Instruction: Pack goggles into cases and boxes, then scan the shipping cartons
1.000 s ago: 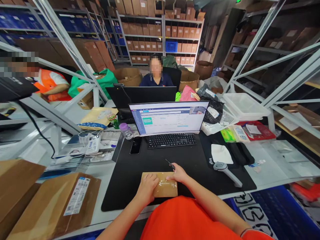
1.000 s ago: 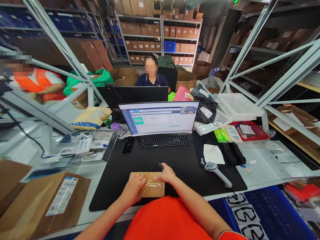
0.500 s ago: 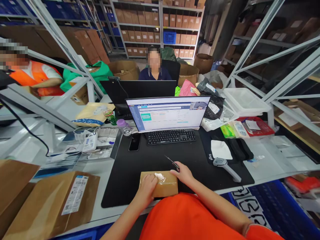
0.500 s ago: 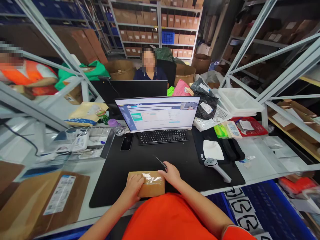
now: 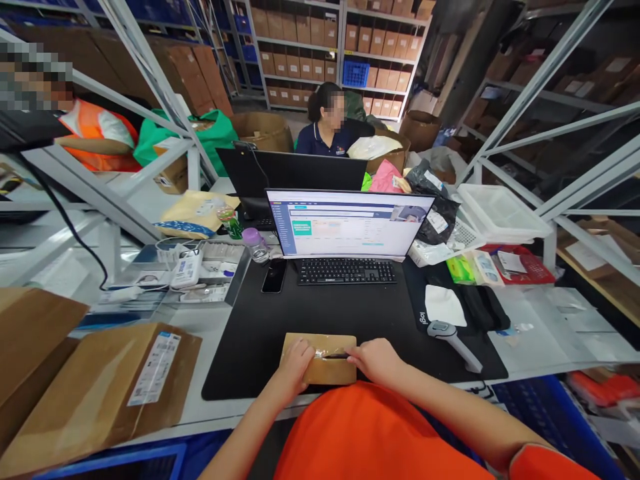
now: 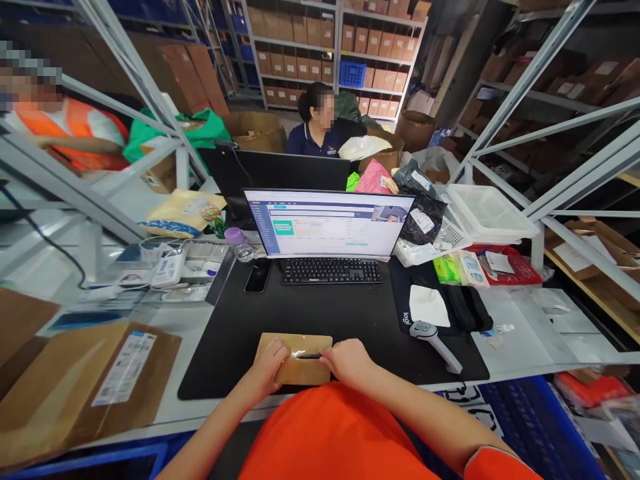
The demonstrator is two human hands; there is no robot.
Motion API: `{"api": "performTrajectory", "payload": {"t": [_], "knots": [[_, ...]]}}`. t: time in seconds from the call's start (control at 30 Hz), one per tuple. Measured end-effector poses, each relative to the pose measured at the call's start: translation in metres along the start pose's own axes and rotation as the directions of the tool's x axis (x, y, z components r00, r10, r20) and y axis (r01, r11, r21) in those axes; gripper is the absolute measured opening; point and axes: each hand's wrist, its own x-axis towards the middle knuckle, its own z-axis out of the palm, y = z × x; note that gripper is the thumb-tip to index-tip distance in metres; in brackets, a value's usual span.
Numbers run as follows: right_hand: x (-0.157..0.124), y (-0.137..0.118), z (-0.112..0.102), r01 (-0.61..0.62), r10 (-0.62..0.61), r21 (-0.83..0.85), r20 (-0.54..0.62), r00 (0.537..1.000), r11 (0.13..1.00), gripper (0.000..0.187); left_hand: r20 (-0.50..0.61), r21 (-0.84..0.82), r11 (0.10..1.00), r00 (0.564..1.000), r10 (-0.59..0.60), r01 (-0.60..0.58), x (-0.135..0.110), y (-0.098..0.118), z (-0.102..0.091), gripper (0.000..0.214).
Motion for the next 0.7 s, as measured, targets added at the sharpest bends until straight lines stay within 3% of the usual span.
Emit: {"api": "performTrajectory", "payload": {"t": [0.17, 0.3, 0.57, 0.63, 0.7], "knots": [[0.001, -0.013, -0.015, 0.01, -0.006, -0.06, 0.057, 0.998, 0.998, 0.033, -0.012, -0.011, 1.0, 1.0, 0.021, -0.022, -0.002, -0.003, 0.001, 0.045], [-0.005, -0.006, -0.021, -0.007, 0.012, -0.068, 0.075, 0.997, 0.998, 0.026, 0.006, 0.002, 1.0, 1.0, 0.017, -0.017, 0.003, -0.002, -0.002, 0.042], [-0.043, 0.048, -0.026, -0.136, 0.136, -0.01, 0.046, 0.99, 0.991, 0.021, 0.074, 0.035, 0.998, 0.996, 0.041, -0.044, 0.01, 0.008, -0.021, 0.04], [-0.044, 0.066, -0.027, -0.184, 0.185, 0.074, -0.008, 0.983, 0.98, 0.024, 0.099, 0.033, 0.997, 0.993, 0.065, -0.068, 0.011, 0.009, -0.024, 0.04], [-0.031, 0.077, -0.021, -0.213, 0.245, 0.262, -0.098, 0.965, 0.941, 0.029, 0.125, 0.041, 0.995, 0.989, 0.084, -0.09, 0.013, 0.01, -0.025, 0.041]]}}
